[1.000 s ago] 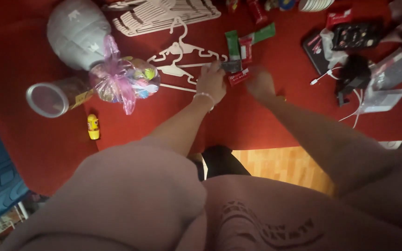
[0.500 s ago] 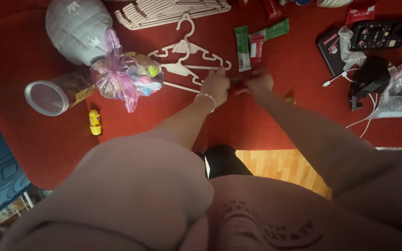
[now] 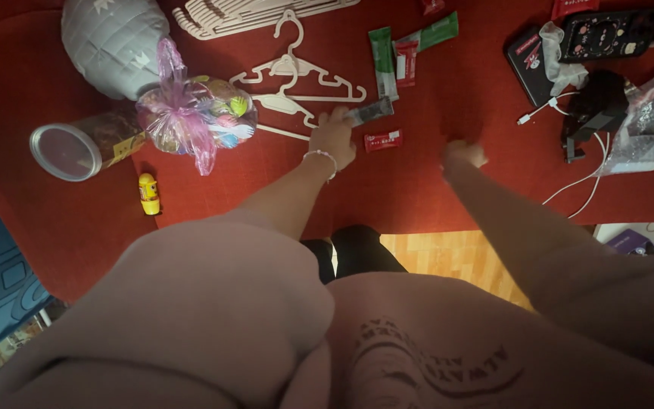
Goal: Organizing various snacks and hangers from a red couch into a wire storage rack.
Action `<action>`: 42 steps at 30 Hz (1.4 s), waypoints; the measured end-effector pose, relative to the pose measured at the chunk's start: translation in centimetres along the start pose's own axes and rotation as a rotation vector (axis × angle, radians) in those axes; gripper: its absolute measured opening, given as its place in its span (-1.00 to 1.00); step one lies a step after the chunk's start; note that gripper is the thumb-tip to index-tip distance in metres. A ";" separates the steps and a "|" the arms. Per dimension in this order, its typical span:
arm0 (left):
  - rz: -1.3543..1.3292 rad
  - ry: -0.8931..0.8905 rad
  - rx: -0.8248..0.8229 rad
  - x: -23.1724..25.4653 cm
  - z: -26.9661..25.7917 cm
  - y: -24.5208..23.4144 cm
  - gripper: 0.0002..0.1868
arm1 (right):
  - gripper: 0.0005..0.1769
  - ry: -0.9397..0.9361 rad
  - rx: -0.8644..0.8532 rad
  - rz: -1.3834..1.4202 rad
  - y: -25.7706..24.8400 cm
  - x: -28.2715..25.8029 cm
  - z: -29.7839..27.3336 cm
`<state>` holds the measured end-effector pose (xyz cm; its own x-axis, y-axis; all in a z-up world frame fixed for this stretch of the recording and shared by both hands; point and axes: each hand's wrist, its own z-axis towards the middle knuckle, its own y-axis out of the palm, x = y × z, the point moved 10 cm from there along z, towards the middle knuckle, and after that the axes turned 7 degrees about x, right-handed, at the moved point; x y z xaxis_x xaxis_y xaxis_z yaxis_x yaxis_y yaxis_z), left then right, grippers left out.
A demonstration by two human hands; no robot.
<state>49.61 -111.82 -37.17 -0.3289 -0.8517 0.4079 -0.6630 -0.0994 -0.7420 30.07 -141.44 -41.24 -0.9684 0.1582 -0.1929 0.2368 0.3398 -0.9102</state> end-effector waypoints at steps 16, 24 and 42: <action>-0.021 0.016 -0.142 3.5 1.0 6.0 -0.59 | -0.65 -0.389 -0.455 -0.127 4.1 -5.8 -6.2; -0.153 -0.049 -0.316 3.3 -2.6 7.4 -0.26 | -0.74 -0.521 -0.482 -0.271 3.3 -5.5 -10.9; -0.545 -0.001 0.146 2.3 -1.5 8.2 -0.87 | -0.63 -0.798 -0.379 -0.346 6.6 -20.2 -14.6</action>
<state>42.38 -113.81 -41.49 0.0357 -0.6577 0.7524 -0.6370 -0.5951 -0.4900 52.39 -128.88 -38.05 -0.7244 -0.6402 -0.2559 -0.1991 0.5496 -0.8114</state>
